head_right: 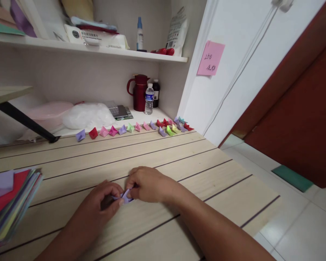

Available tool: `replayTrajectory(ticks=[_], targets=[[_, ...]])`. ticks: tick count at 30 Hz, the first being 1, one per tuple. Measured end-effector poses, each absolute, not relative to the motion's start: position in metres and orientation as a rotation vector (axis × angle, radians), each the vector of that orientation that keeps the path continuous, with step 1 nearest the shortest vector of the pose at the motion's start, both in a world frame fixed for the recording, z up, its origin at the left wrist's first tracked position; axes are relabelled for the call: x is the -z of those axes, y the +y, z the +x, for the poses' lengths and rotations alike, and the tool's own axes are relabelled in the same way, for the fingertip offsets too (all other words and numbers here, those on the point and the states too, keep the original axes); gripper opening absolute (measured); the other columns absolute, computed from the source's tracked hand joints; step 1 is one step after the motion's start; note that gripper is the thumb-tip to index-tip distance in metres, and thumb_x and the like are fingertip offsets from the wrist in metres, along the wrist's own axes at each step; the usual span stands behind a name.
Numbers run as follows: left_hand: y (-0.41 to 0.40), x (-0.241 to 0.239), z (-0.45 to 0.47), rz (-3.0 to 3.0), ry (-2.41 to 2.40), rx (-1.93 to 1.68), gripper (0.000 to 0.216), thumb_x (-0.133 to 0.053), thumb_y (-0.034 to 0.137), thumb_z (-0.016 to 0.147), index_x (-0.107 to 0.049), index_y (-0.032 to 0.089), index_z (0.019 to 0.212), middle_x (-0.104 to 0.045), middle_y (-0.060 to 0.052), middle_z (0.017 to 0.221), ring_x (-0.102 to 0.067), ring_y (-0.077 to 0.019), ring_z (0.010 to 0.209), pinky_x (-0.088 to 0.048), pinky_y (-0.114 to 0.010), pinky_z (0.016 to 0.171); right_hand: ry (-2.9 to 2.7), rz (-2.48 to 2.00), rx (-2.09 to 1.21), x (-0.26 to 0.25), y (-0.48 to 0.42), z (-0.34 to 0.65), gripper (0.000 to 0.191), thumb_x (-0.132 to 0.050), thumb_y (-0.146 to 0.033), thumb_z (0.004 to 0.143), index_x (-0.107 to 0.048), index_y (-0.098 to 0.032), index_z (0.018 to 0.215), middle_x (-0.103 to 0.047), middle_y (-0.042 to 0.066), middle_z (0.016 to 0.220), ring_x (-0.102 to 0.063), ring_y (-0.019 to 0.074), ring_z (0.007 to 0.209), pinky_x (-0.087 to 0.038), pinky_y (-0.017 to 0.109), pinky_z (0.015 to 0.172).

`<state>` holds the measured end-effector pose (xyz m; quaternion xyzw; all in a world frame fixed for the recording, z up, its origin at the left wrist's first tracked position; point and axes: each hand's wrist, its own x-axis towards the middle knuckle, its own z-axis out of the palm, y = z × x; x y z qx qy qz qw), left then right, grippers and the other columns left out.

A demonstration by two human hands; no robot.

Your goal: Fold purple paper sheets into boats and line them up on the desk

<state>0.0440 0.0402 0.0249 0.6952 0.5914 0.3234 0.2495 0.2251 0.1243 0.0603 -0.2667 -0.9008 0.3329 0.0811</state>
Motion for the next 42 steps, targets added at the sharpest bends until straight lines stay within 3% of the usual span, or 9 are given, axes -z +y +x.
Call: replayTrajectory(ticks=[5,9,12,14,18,23,27,33,42], targets=[[0.032,-0.028,0.039,1.822,1.576,-0.874,0.008,-0.052,0.025,0.077,-0.056,0.024,0.07,-0.069,0.0,0.084,-0.064,-0.0186,0.08,-0.049,-0.047,0.094,-2.67,-0.672,-1.276,-0.062,0.132,0.232,0.017,-0.059,-0.02,0.095,-0.073,-0.012,0.09,-0.069,0.004,0.093,-0.065,0.015,0.087,-0.05,0.023,0.077],[0.007,-0.032,0.027,1.796,1.502,-0.835,0.009,-0.059,0.022,0.073,-0.053,0.024,0.065,-0.068,0.003,0.078,-0.065,-0.0171,0.081,-0.028,-0.056,0.115,-2.547,-0.546,-1.579,-0.073,0.106,0.252,0.027,-0.049,-0.027,0.102,-0.063,-0.016,0.122,-0.068,0.008,0.115,-0.063,0.0172,0.109,-0.049,0.029,0.094],[-0.018,-0.031,0.021,1.777,1.454,-0.742,0.011,-0.064,0.02,0.073,-0.056,0.024,0.066,-0.068,0.005,0.082,-0.065,-0.0162,0.088,-0.011,-0.058,0.12,-2.45,-0.597,-1.485,-0.07,0.072,0.263,0.068,-0.073,-0.035,0.088,-0.04,-0.027,0.147,-0.054,0.009,0.139,-0.054,0.0206,0.125,-0.044,0.034,0.104],[-0.034,-0.027,0.021,1.789,1.459,-0.692,0.013,-0.068,0.017,0.07,-0.059,0.024,0.066,-0.067,0.005,0.085,-0.065,-0.0159,0.09,-0.008,-0.059,0.119,-2.525,-0.633,-1.213,-0.06,0.049,0.264,0.079,-0.083,-0.036,0.078,-0.041,-0.028,0.145,-0.047,0.011,0.147,-0.045,0.0247,0.134,-0.036,0.038,0.112],[-0.057,-0.01,0.028,1.948,1.494,-0.757,0.019,-0.073,0.01,0.064,-0.063,0.026,0.067,-0.064,0.004,0.093,-0.063,-0.0177,0.095,-0.012,-0.061,0.118,-2.548,-0.641,-0.967,-0.04,0.014,0.257,0.058,-0.079,-0.036,0.083,-0.052,-0.029,0.133,-0.052,0.01,0.141,-0.043,0.0251,0.135,-0.035,0.038,0.113],[-0.07,-0.001,0.035,2.071,1.549,-0.819,0.022,-0.067,0.008,0.067,-0.062,0.028,0.074,-0.061,0.005,0.098,-0.061,-0.0171,0.097,-0.016,-0.059,0.117,-2.497,-0.69,-1.031,-0.039,-0.004,0.255,0.049,-0.084,-0.043,0.076,-0.064,-0.025,0.117,-0.053,0.01,0.137,-0.046,0.028,0.132,-0.039,0.039,0.11],[-0.072,-0.006,0.039,2.137,1.567,-0.832,0.021,-0.06,0.009,0.076,-0.058,0.029,0.082,-0.06,0.007,0.097,-0.06,-0.0153,0.096,-0.018,-0.056,0.114,-2.35,-0.76,-1.149,-0.046,-0.01,0.256,0.013,-0.063,-0.031,0.096,-0.068,-0.026,0.107,-0.059,0.006,0.129,-0.051,0.0219,0.126,-0.041,0.036,0.107],[-0.078,-0.005,0.045,2.269,1.629,-0.934,0.022,-0.058,0.009,0.08,-0.054,0.029,0.088,-0.06,0.007,0.097,-0.059,-0.0156,0.096,-0.017,-0.051,0.112,-2.39,-0.776,-0.876,-0.047,-0.015,0.247,0.03,-0.062,-0.005,0.082,-0.066,-0.025,0.105,-0.067,0.004,0.116,-0.06,0.0209,0.111,-0.045,0.035,0.096],[-0.08,-0.001,0.054,2.521,1.735,-0.926,0.021,-0.053,0.014,0.084,-0.054,0.028,0.099,-0.063,0.002,0.104,-0.062,-0.0182,0.099,-0.021,-0.048,0.111,-2.427,-1.001,-0.625,-0.04,-0.02,0.241,0.018,-0.055,-0.012,0.085,-0.066,-0.023,0.094,-0.069,0.002,0.095,-0.058,0.0227,0.088,-0.042,0.039,0.08]])
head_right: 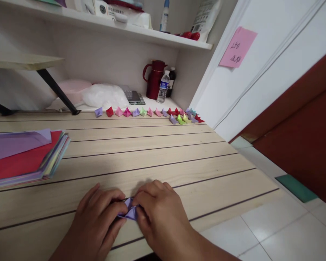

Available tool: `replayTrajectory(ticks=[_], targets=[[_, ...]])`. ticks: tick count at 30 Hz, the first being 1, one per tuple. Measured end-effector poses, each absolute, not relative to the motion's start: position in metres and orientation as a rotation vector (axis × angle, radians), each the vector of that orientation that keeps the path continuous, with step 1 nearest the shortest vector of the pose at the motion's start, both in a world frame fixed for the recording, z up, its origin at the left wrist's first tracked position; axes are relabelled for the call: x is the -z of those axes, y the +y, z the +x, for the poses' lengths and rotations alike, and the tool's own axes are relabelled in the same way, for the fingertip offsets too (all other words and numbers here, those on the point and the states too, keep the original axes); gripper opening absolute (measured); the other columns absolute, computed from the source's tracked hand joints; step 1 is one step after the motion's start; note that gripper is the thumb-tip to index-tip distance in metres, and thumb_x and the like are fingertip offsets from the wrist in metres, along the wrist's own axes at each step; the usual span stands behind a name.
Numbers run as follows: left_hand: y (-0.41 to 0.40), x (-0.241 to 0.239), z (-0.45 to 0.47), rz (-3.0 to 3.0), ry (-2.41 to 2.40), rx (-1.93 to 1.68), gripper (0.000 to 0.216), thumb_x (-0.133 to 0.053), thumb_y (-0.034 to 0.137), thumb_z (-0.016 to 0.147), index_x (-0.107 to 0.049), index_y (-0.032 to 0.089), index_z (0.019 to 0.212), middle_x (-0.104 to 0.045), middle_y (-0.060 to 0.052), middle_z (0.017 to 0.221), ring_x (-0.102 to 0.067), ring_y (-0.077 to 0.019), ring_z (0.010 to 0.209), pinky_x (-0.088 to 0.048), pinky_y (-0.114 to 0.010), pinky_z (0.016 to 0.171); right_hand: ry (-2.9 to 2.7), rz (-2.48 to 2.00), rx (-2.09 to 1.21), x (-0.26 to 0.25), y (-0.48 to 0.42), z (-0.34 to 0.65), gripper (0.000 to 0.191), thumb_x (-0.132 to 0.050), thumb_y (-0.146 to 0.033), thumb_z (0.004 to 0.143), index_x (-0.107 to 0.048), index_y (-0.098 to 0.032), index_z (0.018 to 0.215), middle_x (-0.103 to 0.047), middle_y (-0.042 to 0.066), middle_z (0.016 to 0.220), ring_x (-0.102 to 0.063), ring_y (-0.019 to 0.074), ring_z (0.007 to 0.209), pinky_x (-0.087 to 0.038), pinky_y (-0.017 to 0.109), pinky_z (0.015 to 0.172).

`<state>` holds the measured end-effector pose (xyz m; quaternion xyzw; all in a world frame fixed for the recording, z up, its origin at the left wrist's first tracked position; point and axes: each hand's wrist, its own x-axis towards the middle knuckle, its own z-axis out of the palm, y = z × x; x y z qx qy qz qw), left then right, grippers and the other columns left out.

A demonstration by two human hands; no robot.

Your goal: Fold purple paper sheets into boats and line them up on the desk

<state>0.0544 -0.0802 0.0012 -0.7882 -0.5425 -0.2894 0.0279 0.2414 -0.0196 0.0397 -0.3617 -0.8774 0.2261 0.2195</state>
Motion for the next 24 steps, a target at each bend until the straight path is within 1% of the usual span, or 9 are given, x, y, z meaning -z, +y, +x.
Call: replayTrajectory(ticks=[4,6,8,11,13,17,21,24], targets=[[-0.078,-0.002,0.056,-2.427,-1.581,0.796,0.033,-0.062,0.018,0.079,-0.052,0.027,0.109,-0.066,0.0,0.108,-0.065,-0.0227,0.098,-0.038,-0.052,0.099,-2.454,-1.05,-0.583,-0.04,-0.021,0.238,0.013,-0.058,-0.015,0.084,-0.067,-0.021,0.092,-0.067,0.005,0.092,-0.057,0.0242,0.086,-0.041,0.039,0.077],[-0.077,-0.003,0.057,-2.425,-1.623,0.808,0.031,-0.061,0.017,0.079,-0.052,0.027,0.107,-0.067,0.0,0.106,-0.067,-0.0233,0.097,-0.042,-0.055,0.096,-2.438,-1.039,-0.615,-0.041,-0.019,0.239,0.014,-0.06,-0.012,0.081,-0.067,-0.02,0.09,-0.067,0.005,0.094,-0.057,0.0236,0.088,-0.042,0.039,0.079],[-0.076,-0.004,0.058,-2.454,-1.713,0.811,0.024,-0.059,0.019,0.081,-0.054,0.029,0.101,-0.067,0.001,0.105,-0.067,-0.0232,0.097,-0.044,-0.057,0.095,-2.406,-0.977,-0.742,-0.044,-0.014,0.242,0.017,-0.063,-0.008,0.081,-0.068,-0.022,0.09,-0.068,0.003,0.098,-0.059,0.0217,0.093,-0.042,0.037,0.084],[-0.076,-0.004,0.06,-2.465,-1.858,0.883,0.016,-0.06,0.021,0.082,-0.057,0.032,0.094,-0.067,0.002,0.104,-0.067,-0.0233,0.098,-0.042,-0.061,0.097,-2.368,-0.851,-0.964,-0.049,-0.006,0.25,0.02,-0.063,-0.008,0.086,-0.07,-0.024,0.096,-0.069,0.001,0.104,-0.06,0.0179,0.1,-0.043,0.032,0.09],[-0.078,-0.004,0.063,-2.43,-1.947,0.966,0.016,-0.061,0.02,0.081,-0.059,0.032,0.09,-0.066,0.003,0.104,-0.066,-0.0228,0.099,-0.039,-0.063,0.101,-2.385,-0.852,-0.981,-0.052,-0.003,0.254,0.021,-0.062,-0.008,0.087,-0.07,-0.024,0.098,-0.069,0.001,0.102,-0.061,0.0175,0.099,-0.043,0.032,0.089],[-0.079,-0.003,0.067,-2.348,-2.081,1.075,0.017,-0.062,0.015,0.077,-0.061,0.031,0.085,-0.066,0.003,0.105,-0.063,-0.0222,0.103,-0.031,-0.063,0.107,-2.514,-0.987,-0.746,-0.056,-0.005,0.254,0.019,-0.063,-0.008,0.081,-0.064,-0.021,0.094,-0.066,0.002,0.092,-0.059,0.0203,0.087,-0.043,0.034,0.079],[-0.077,-0.004,0.066,-2.462,-2.056,1.01,0.014,-0.065,0.022,0.079,-0.064,0.032,0.088,-0.066,0.002,0.106,-0.064,-0.0236,0.103,-0.034,-0.065,0.105,-2.663,-1.052,-0.508,-0.058,-0.008,0.245,0.018,-0.066,-0.011,0.077,-0.06,-0.022,0.091,-0.065,0.002,0.091,-0.057,0.0213,0.083,-0.04,0.033,0.073],[-0.075,-0.01,0.065,-2.465,-2.072,0.946,0.017,-0.064,0.018,0.077,-0.065,0.031,0.087,-0.067,0.001,0.105,-0.065,-0.024,0.102,-0.037,-0.066,0.105,-2.752,-1.093,-0.345,-0.062,-0.008,0.237,0.011,-0.064,-0.014,0.08,-0.061,-0.022,0.086,-0.065,0.001,0.085,-0.056,0.0194,0.073,-0.037,0.031,0.067]])
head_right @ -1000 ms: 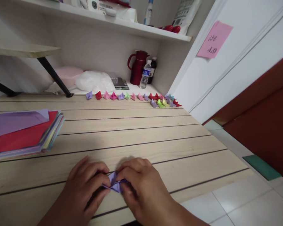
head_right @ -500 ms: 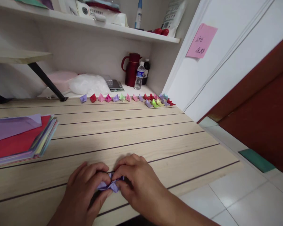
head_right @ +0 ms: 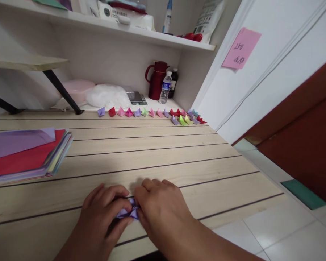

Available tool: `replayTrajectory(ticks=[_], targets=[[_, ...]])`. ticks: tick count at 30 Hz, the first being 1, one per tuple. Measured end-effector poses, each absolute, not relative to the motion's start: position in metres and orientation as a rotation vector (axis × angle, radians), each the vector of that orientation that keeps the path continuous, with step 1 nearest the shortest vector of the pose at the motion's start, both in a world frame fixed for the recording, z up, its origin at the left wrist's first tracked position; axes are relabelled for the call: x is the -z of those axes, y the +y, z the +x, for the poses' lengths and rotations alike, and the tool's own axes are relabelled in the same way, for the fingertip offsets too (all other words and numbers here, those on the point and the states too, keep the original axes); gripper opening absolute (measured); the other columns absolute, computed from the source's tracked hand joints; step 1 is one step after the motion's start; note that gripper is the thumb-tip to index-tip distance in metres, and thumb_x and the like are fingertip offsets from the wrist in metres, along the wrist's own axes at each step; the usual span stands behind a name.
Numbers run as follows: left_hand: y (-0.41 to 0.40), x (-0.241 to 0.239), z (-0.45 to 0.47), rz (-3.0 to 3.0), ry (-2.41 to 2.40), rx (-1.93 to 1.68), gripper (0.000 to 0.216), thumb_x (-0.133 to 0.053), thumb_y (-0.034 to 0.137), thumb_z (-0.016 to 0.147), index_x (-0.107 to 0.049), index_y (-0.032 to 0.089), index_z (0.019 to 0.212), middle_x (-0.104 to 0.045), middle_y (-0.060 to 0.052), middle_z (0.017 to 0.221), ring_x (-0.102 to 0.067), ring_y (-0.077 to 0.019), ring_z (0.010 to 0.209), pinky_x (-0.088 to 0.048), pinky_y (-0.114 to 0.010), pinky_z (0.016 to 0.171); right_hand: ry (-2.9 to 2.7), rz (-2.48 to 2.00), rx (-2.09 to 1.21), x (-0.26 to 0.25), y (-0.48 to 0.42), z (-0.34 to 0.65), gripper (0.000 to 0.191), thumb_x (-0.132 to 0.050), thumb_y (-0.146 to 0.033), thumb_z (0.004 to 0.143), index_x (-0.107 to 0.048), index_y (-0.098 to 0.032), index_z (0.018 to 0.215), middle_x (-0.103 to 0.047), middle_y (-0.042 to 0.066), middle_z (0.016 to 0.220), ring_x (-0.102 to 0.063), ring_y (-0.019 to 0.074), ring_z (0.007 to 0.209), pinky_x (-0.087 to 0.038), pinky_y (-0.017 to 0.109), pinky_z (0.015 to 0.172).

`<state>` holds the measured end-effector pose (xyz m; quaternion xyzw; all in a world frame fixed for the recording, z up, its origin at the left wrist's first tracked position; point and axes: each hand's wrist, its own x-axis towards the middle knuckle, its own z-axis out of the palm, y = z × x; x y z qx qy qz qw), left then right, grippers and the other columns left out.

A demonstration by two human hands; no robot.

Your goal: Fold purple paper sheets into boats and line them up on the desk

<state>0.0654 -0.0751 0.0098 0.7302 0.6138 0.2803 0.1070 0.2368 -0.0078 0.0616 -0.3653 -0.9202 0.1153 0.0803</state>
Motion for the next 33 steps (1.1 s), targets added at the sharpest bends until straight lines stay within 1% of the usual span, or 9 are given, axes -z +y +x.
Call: replayTrajectory(ticks=[4,10,15,17,20,21,23,27,33], targets=[[-0.075,-0.017,0.066,2.194,1.757,-0.716,0.019,-0.062,0.016,0.079,-0.065,0.031,0.091,-0.067,0.0,0.111,-0.064,-0.0256,0.107,-0.037,-0.067,0.104,-2.824,-1.076,-0.35,-0.065,-0.003,0.235,0.006,-0.064,-0.016,0.082,-0.062,-0.022,0.083,-0.064,0.001,0.082,-0.055,0.0174,0.068,-0.034,0.03,0.063],[-0.077,-0.013,0.066,2.207,1.752,-0.703,0.034,-0.074,0.021,0.07,-0.062,0.032,0.101,-0.067,-0.001,0.118,-0.062,-0.0289,0.111,-0.035,-0.07,0.106,-2.543,-1.062,-0.842,-0.051,0.008,0.247,0.021,-0.068,-0.006,0.069,-0.065,-0.023,0.082,-0.06,-0.004,0.085,-0.056,0.0107,0.069,-0.038,0.022,0.061],[-0.076,-0.006,0.064,2.274,1.816,-0.789,0.016,-0.062,0.02,0.08,-0.063,0.032,0.091,-0.069,0.0,0.111,-0.065,-0.0247,0.104,-0.039,-0.066,0.102,-2.474,-1.077,-1.015,-0.05,0.015,0.247,0.02,-0.075,-0.006,0.069,-0.069,-0.022,0.079,-0.06,-0.004,0.082,-0.055,0.0097,0.068,-0.038,0.02,0.059],[-0.075,-0.005,0.061,2.307,1.829,-0.816,0.015,-0.058,0.019,0.082,-0.064,0.032,0.089,-0.069,0.001,0.108,-0.066,-0.0236,0.101,-0.042,-0.063,0.1,-2.493,-1.09,-1.039,-0.055,0.019,0.248,0.016,-0.078,-0.011,0.072,-0.07,-0.021,0.08,-0.062,-0.004,0.08,-0.055,0.0103,0.068,-0.039,0.02,0.059],[-0.075,-0.005,0.059,2.315,1.829,-0.835,0.019,-0.054,0.019,0.085,-0.065,0.032,0.092,-0.07,0.002,0.108,-0.067,-0.0219,0.099,-0.044,-0.058,0.101,-2.513,-0.941,-1.16,-0.061,0.027,0.254,0.002,-0.071,-0.02,0.087,-0.071,-0.02,0.086,-0.064,-0.002,0.082,-0.058,0.0112,0.071,-0.043,0.021,0.063],[-0.075,-0.005,0.059,2.303,1.826,-0.849,0.019,-0.053,0.019,0.085,-0.065,0.032,0.093,-0.07,0.002,0.108,-0.067,-0.0213,0.099,-0.044,-0.057,0.102,-2.512,-0.852,-1.226,-0.063,0.029,0.256,0.006,-0.067,-0.023,0.091,-0.071,-0.02,0.089,-0.065,-0.001,0.085,-0.06,0.0117,0.074,-0.045,0.022,0.067],[-0.076,-0.005,0.062,2.239,1.842,-0.909,0.02,-0.05,0.018,0.087,-0.065,0.031,0.091,-0.069,0.002,0.107,-0.066,-0.0202,0.099,-0.042,-0.055,0.103,-2.505,-0.713,-1.311,-0.063,0.032,0.261,0.01,-0.07,-0.028,0.091,-0.072,-0.02,0.096,-0.066,0.001,0.092,-0.062,0.0127,0.08,-0.048,0.022,0.072],[-0.076,-0.003,0.07,2.062,1.898,-1.057,0.025,-0.045,0.014,0.088,-0.064,0.029,0.082,-0.068,0.001,0.104,-0.063,-0.019,0.099,-0.034,-0.056,0.107,-2.535,-0.735,-1.113,-0.056,0.027,0.262,0.023,-0.081,-0.026,0.081,-0.072,-0.021,0.101,-0.064,0.002,0.098,-0.062,0.0132,0.082,-0.047,0.022,0.071],[-0.077,-0.004,0.071,2.005,1.879,-1.082,0.025,-0.044,0.016,0.09,-0.064,0.031,0.085,-0.068,0.002,0.106,-0.062,-0.0182,0.102,-0.032,-0.054,0.108,-2.502,-0.807,-1.029,-0.05,0.014,0.257,0.005,-0.071,-0.018,0.087,-0.07,-0.021,0.092,-0.064,0.002,0.098,-0.061,0.0135,0.083,-0.048,0.024,0.073]])
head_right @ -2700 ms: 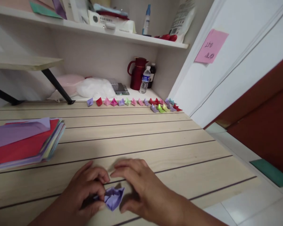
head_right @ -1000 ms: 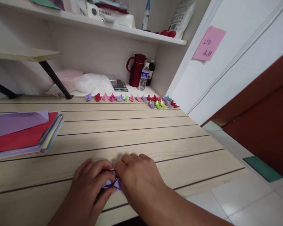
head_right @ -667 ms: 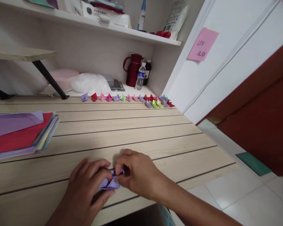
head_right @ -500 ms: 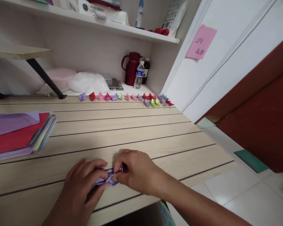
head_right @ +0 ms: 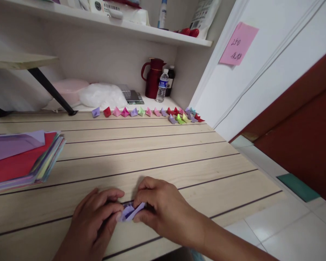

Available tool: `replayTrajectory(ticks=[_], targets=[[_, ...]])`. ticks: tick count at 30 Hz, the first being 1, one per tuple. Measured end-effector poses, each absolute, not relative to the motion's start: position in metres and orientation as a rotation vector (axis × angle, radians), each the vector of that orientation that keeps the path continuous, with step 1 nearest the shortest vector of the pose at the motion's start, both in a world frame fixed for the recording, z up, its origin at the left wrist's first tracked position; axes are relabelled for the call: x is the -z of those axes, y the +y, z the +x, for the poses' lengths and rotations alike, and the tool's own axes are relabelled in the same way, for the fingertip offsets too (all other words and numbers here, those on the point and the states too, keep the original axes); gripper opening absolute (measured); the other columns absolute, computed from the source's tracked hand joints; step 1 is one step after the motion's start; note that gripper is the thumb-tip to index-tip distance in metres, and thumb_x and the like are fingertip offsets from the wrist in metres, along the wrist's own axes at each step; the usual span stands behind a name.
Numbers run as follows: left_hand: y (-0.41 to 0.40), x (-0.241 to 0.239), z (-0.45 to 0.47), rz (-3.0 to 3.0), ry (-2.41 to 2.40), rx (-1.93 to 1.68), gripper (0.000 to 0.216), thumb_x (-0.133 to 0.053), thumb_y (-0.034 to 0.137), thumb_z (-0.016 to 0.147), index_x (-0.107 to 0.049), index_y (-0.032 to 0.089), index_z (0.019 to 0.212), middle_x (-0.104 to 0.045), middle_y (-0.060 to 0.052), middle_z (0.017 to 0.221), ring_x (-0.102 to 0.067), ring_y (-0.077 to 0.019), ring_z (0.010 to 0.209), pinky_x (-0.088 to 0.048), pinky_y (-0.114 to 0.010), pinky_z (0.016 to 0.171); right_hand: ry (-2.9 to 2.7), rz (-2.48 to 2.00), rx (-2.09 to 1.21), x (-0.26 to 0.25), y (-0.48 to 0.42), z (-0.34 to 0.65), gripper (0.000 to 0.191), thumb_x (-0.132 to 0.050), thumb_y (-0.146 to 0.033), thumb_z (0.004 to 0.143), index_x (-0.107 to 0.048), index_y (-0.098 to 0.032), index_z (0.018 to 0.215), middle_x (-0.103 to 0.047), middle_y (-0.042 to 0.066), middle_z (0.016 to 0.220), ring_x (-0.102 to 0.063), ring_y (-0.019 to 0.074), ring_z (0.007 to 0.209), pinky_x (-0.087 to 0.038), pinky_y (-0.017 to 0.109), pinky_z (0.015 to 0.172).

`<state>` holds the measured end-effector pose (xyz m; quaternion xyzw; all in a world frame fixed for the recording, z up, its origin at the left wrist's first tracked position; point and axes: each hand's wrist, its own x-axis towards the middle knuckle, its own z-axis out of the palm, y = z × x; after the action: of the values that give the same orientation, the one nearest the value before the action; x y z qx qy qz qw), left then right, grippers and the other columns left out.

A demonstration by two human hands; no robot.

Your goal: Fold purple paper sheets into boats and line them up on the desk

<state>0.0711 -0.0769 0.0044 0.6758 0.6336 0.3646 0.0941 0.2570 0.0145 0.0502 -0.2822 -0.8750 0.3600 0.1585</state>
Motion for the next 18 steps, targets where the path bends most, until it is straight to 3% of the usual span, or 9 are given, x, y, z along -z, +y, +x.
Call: replayTrajectory(ticks=[4,6,9,15,18], targets=[[-0.078,-0.0052,0.0678,2.032,1.802,-1.027,0.013,-0.057,0.024,0.082,-0.065,0.033,0.086,-0.066,0.003,0.112,-0.061,-0.0211,0.105,-0.029,-0.058,0.108,-2.471,-0.876,-1.116,-0.0527,0.0149,0.2581,0.011,-0.07,-0.01,0.083,-0.067,-0.02,0.085,-0.063,0.001,0.098,-0.06,0.0135,0.081,-0.047,0.024,0.07],[-0.0779,-0.0031,0.0683,2.062,1.818,-1.018,0.016,-0.064,0.022,0.075,-0.065,0.034,0.085,-0.066,0.003,0.112,-0.061,-0.0216,0.104,-0.027,-0.057,0.109,-2.451,-0.894,-1.163,-0.0539,0.0154,0.2588,0.014,-0.069,-0.006,0.082,-0.064,-0.02,0.081,-0.062,0.0,0.098,-0.06,0.013,0.08,-0.047,0.024,0.07],[-0.0766,0.0011,0.0718,2.102,1.885,-1.057,0.016,-0.058,0.016,0.077,-0.063,0.031,0.08,-0.067,0.003,0.106,-0.061,-0.0195,0.101,-0.027,-0.055,0.108,-2.441,-0.902,-1.167,-0.0554,0.0143,0.2594,0.016,-0.068,-0.004,0.081,-0.063,-0.019,0.079,-0.062,0.0,0.098,-0.061,0.0132,0.081,-0.047,0.024,0.071],[-0.0733,0.0017,0.0769,2.121,1.909,-1.094,0.017,-0.051,0.016,0.079,-0.06,0.03,0.077,-0.066,0.002,0.104,-0.06,-0.019,0.098,-0.026,-0.052,0.108,-2.431,-0.835,-1.113,-0.0525,0.0091,0.2601,0.011,-0.073,-0.027,0.088,-0.065,-0.02,0.085,-0.062,0.002,0.097,-0.061,0.0155,0.087,-0.047,0.026,0.076],[-0.0731,0.0014,0.0773,2.119,1.92,-1.082,0.015,-0.051,0.017,0.079,-0.059,0.029,0.074,-0.066,0.002,0.103,-0.06,-0.0194,0.097,-0.027,-0.051,0.108,-2.411,-0.873,-1.037,-0.0472,0.0069,0.2601,0.009,-0.071,-0.027,0.09,-0.064,-0.021,0.089,-0.062,0.002,0.097,-0.06,0.0174,0.09,-0.046,0.03,0.08]])
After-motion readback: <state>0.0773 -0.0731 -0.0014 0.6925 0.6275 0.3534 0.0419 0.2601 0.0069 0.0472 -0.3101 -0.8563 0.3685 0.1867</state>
